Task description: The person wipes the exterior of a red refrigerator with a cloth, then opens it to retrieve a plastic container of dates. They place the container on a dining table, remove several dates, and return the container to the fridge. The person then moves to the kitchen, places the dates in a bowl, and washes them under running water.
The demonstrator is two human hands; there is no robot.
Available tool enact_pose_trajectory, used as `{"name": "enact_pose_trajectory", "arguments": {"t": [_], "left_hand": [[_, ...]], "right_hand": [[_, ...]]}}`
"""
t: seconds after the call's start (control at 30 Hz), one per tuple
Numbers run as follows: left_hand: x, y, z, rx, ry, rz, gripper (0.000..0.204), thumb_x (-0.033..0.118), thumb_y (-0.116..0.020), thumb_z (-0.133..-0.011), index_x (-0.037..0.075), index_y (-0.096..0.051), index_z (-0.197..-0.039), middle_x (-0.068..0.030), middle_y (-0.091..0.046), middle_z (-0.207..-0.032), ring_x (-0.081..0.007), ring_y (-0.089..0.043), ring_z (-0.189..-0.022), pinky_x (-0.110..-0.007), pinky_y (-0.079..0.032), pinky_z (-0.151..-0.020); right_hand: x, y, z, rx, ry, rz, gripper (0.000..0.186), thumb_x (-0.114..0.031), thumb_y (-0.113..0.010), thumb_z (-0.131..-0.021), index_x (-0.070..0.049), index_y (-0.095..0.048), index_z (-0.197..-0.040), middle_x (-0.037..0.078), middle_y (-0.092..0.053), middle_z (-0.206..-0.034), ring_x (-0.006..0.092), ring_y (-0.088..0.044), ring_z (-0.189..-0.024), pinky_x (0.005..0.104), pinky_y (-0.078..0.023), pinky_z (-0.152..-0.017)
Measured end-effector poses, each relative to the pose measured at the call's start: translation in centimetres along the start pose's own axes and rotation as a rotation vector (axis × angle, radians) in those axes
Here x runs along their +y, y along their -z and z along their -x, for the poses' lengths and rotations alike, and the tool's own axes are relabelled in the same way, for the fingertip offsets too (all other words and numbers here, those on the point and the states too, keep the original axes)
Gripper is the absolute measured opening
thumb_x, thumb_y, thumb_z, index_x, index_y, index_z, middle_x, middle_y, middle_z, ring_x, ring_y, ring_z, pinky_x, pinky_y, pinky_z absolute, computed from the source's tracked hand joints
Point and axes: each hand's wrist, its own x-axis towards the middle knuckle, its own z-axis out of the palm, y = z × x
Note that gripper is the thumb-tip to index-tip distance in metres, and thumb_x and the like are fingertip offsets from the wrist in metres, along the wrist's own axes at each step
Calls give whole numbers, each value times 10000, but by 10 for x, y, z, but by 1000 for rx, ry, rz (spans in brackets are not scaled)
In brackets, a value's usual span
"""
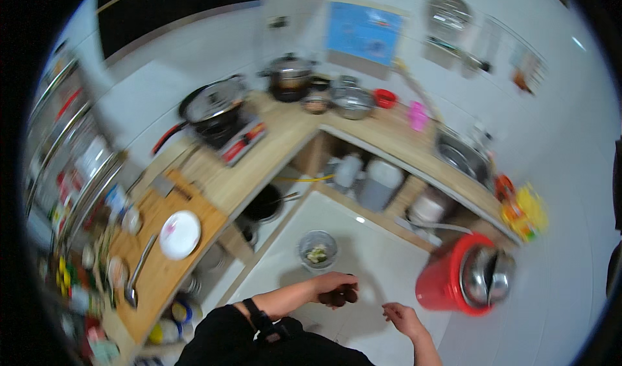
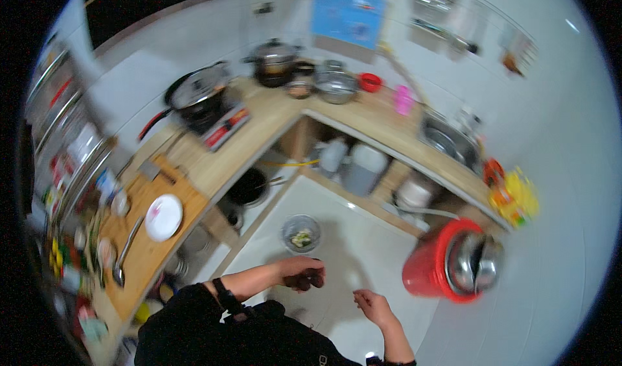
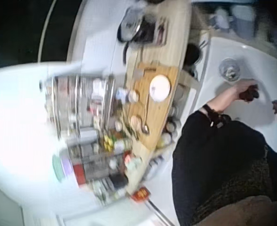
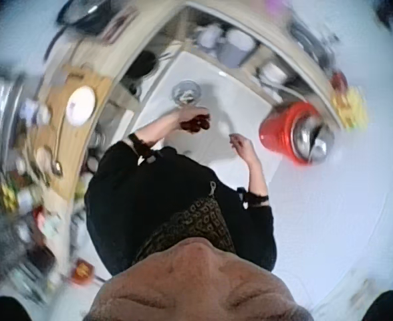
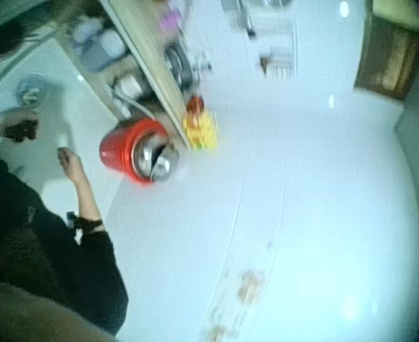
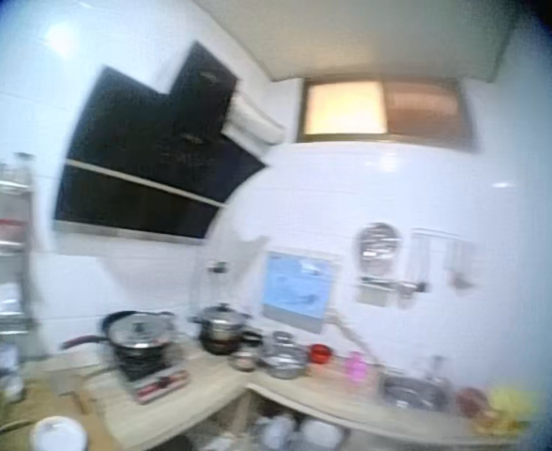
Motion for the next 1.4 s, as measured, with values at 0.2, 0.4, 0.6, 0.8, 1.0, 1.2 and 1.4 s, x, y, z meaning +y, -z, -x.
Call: {"name": "enact_pose_trajectory", "arguments": {"t": [0.2,0.4,0.6,0.8,1.0,1.2,1.4], "left_hand": [[-36,43,41,177,-163,169,260,392,-461,-860,137,-513,-860,-2,-551,-688,-77,-363,-400,-249,-344,-396],[-82,88,110,304,-419,431,285,379,-456,-866,95,-477,-858,-34,-513,-626,-89,-341,-360,-268,-343,-354],[-119,132,195,430,-538,574,260,338,-467,-869,82,-507,-883,-66,-539,-676,-109,-361,-362,-258,-331,-352],[-150,178,289,538,-663,714,253,318,-469,-868,71,-526,-868,-100,-581,-699,-120,-383,-360,-250,-318,-317],[-175,192,356,687,-691,766,246,314,-431,-887,77,-473,-838,-8,-432,-582,-72,-258,-322,-241,-269,-332],[-205,197,381,704,-763,856,263,335,-432,-890,77,-465,-846,14,-390,-551,-70,-249,-314,-243,-283,-341],[-225,196,394,840,-831,936,316,376,-464,-874,62,-490,-895,-14,-461,-593,-103,-332,-342,-255,-334,-357]], "right_hand": [[0,-26,-57,-151,-24,-41,196,-91,-537,-859,59,-584,-976,97,-620,-774,136,-597,-708,248,-496,-633],[-44,-79,-105,-297,117,130,168,-104,-592,-822,21,-630,-928,90,-644,-780,128,-611,-703,247,-491,-644],[-122,-161,-144,-383,312,230,153,-102,-638,-781,5,-654,-889,87,-651,-785,130,-602,-702,247,-472,-655],[-208,-271,-179,-442,613,385,149,-153,-654,-760,-46,-663,-863,116,-640,-790,206,-593,-697,295,-451,-625],[-289,-376,-198,-570,809,405,146,-154,-638,-766,-33,-655,-846,128,-630,-782,261,-589,-712,326,-455,-627],[-329,-465,-232,-738,895,406,151,-143,-637,-766,-32,-648,-868,135,-623,-786,248,-590,-695,316,-456,-622],[-337,-530,-278,-862,818,410,233,-172,-625,-787,-71,-615,-996,90,-627,-788,165,-577,-692,286,-466,-656]]}}
